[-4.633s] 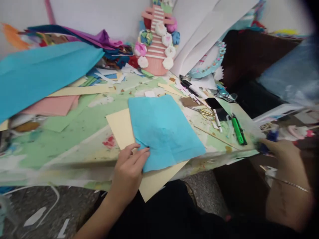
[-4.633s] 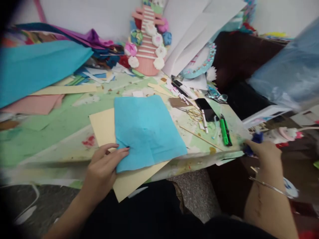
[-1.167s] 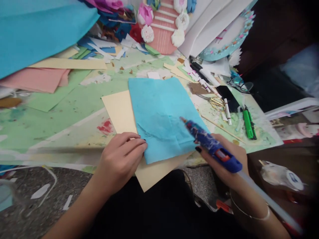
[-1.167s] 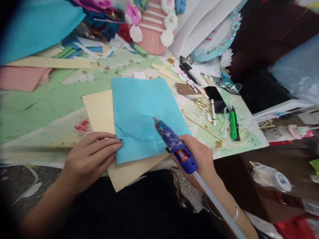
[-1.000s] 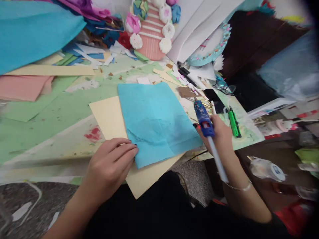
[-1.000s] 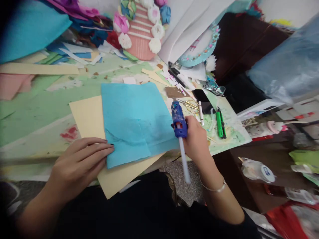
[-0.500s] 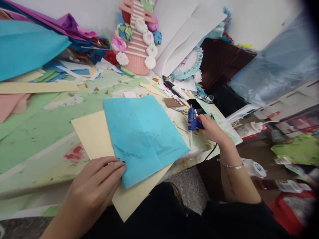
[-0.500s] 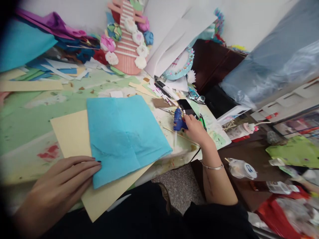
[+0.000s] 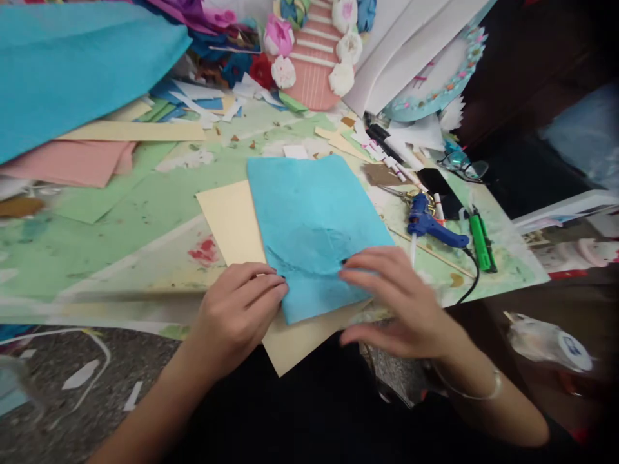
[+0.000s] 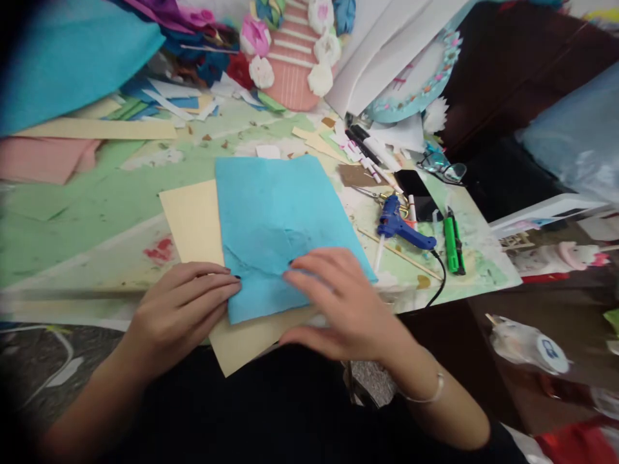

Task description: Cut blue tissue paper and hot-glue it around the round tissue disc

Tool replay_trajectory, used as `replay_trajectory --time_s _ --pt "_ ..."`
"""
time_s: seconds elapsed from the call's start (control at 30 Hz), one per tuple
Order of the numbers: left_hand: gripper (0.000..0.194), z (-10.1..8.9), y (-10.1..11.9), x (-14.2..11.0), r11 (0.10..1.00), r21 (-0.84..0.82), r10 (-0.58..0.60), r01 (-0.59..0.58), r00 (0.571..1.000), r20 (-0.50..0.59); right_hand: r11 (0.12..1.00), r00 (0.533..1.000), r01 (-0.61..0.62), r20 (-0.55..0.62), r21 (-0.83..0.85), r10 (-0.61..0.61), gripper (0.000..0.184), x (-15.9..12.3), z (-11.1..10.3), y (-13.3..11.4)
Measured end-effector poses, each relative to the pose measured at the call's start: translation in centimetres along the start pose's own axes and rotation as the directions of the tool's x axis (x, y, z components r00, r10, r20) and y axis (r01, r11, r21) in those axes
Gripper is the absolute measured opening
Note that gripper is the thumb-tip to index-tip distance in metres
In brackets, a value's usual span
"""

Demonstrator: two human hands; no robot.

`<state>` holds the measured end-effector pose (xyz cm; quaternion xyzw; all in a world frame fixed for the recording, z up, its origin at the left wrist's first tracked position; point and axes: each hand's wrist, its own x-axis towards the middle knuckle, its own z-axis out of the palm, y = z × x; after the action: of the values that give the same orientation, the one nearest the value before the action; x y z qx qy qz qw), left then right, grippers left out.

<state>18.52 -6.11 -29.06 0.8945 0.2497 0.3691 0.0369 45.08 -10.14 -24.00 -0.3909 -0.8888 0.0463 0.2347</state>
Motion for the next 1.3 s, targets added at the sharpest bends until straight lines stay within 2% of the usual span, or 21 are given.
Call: replay_trajectory --time_s 0.07,0.17,0.27,0.5,0.67,0.77,0.9,1.03,1.17,1.3 --pt "0.017 0.1 0.1 0.1 1.0 -0.003 -0.002 0.002 1.0 0.008 0.996 0.996 0.09 -0.026 -0.018 -0.09 0.048 0.7 2.8 -1.7" --pt "0.019 0.1 -0.2 0.1 1.0 -0.008 0.0 0.0 1.0 0.016 0.994 0.98 0.085 -0.176 -0.063 -0.095 0.017 1.2 6.0 -1.9" --pt "0.024 -0.1 -1.3 0.1 1.0 0.011 0.019 -0.019 1.0 0.003 0.999 0.964 0.039 -0.263 -0.032 -0.046 0.015 1.2 7.2 -1.1" --pt "0.034 -0.8 -5.1 1.1 0.997 0.058 0.053 -0.059 0.994 0.1 0.989 0.969 -0.013 -0.241 0.145 0.048 0.011 1.4 6.8 -0.8" --pt "0.016 -0.3 -6.6 2.1 0.997 -0.007 0.082 -0.082 0.987 0.14 0.984 0.968 -0.031 -0.241 0.174 0.073 0.015 1.7 6.5 -0.8" --pt "0.009 0.0 -7.2 2.5 0.996 -0.074 0.059 -0.049 0.99 0.126 0.973 0.956 -0.076 -0.26 0.22 0.134 0.018 1.6 6.5 -0.8" --pt "0.011 0.1 -7.7 2.7 0.986 -0.169 0.035 -0.014 0.992 0.123 0.932 0.932 -0.161 -0.259 0.326 0.252 0.018 1.4 6.7 -0.7" --pt "0.009 -0.1 -7.8 2.9 0.967 -0.254 0.0 0.035 0.991 0.136 0.899 0.9 -0.181 -0.301 0.398 0.315 0.017 1.3 6.8 -0.5" --pt "0.008 -0.3 -7.7 3.4 0.962 -0.255 -0.06 0.098 0.986 0.153 0.864 0.878 -0.215 -0.299 0.455 0.375 0.017 1.4 6.7 -0.4" --pt "0.015 -0.3 -7.6 4.0 0.961 -0.226 -0.113 0.158 0.973 0.199 0.845 0.876 -0.231 -0.274 0.483 0.397 0.017 1.3 6.5 -0.2"
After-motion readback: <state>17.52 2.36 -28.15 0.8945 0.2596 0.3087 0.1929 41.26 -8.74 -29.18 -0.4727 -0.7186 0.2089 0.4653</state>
